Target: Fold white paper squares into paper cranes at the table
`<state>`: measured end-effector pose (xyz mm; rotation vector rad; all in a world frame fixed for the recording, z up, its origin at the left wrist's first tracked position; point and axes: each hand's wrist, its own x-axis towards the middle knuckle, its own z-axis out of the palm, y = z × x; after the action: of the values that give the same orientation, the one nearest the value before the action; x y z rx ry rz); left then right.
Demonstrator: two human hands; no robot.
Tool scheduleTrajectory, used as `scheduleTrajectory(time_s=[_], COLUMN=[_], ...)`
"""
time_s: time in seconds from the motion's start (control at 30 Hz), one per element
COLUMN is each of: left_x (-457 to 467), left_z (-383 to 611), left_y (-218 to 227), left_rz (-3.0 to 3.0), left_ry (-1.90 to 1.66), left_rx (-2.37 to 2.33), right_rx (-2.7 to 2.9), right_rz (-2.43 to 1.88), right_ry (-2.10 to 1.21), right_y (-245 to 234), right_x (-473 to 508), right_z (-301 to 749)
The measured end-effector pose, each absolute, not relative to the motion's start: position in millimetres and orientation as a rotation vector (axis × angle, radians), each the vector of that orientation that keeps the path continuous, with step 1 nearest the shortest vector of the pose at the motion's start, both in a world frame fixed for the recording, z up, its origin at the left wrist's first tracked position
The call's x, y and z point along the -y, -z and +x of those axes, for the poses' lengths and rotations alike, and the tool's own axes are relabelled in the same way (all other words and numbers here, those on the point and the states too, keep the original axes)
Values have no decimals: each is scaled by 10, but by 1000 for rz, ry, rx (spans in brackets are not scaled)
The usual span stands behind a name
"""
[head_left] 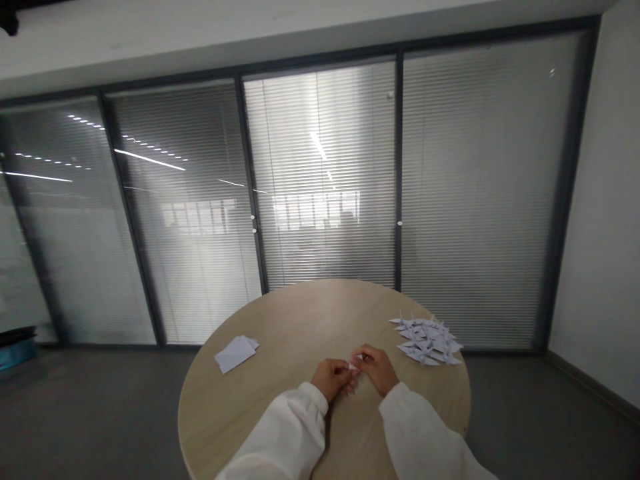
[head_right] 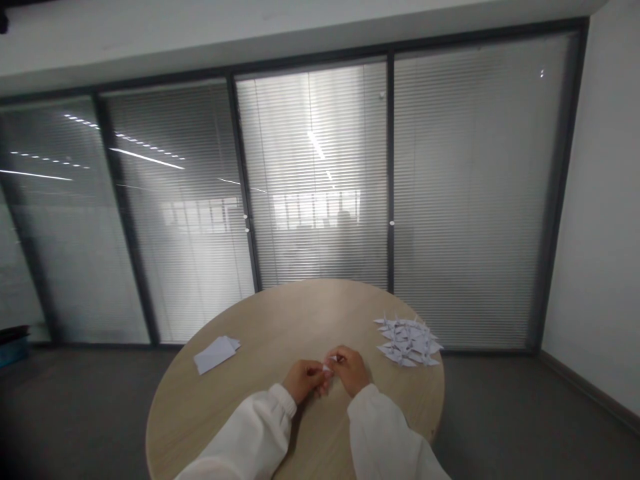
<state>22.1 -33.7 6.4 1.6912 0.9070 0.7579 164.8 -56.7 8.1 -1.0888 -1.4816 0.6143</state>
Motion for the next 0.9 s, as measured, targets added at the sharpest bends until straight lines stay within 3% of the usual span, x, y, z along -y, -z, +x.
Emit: scheduleTrajectory(time_s=[0.37,0.9], left_x=[304,258], left_z=[174,191], left_y=[-90,-80], left_rz=[1830,1731], left_ry=[-918,-978], left_rx=[-963,-936], right_rx=[1359,1277], right_rz=[-1003,-1002], right_ry=[-810,-843], right_y=[-32,-12], right_x=[518,494], right_z=[1630,1630])
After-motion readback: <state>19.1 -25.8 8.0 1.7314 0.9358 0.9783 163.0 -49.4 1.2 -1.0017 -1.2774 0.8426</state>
